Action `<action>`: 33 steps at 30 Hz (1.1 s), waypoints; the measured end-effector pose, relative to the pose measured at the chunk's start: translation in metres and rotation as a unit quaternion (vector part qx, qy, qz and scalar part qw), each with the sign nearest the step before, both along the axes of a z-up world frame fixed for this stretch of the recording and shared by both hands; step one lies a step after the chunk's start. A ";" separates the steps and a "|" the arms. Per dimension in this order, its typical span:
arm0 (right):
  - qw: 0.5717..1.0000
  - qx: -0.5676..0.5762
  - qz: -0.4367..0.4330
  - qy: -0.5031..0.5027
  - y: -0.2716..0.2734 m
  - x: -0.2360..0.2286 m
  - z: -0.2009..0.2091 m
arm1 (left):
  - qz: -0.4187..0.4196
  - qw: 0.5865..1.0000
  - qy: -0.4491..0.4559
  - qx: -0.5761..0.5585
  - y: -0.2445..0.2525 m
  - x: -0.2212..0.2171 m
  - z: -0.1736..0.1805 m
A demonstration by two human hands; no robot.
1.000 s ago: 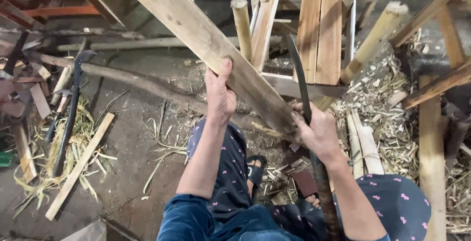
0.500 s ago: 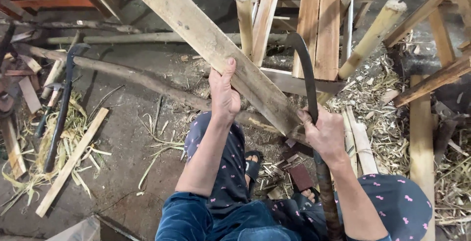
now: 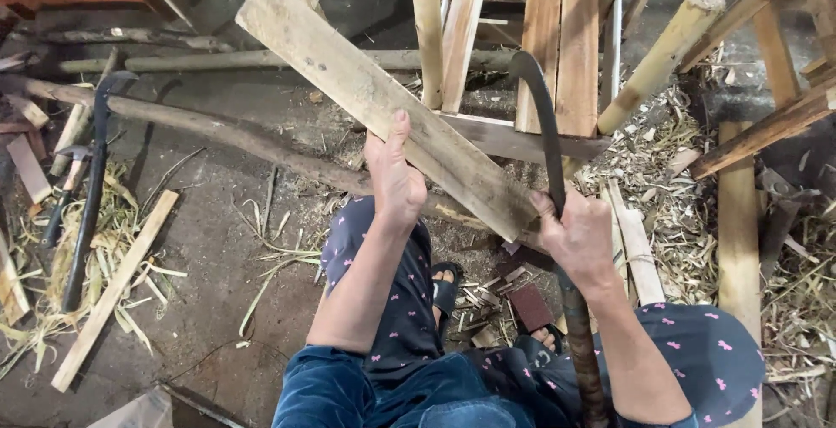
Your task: The person sits on the floor and uses a curved blade tool to shave and shape a rectangular piece of wood. They hold the wood with one hand and repeatedly scrape the surface with the tool, removing thin strips of wood. The person rotates the wood to work on different sides and eventually places the shaped piece onto a wooden structure.
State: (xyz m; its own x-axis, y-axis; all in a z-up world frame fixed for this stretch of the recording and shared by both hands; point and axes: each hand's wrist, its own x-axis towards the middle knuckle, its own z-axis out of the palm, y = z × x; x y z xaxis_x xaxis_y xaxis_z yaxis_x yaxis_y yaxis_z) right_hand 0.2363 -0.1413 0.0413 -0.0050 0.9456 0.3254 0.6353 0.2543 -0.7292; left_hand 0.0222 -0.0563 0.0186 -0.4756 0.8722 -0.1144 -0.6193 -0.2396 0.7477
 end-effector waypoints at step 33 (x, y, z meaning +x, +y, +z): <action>0.941 -0.181 0.058 0.280 -0.011 0.020 -0.018 | -0.145 0.984 0.071 0.074 -0.007 0.037 0.000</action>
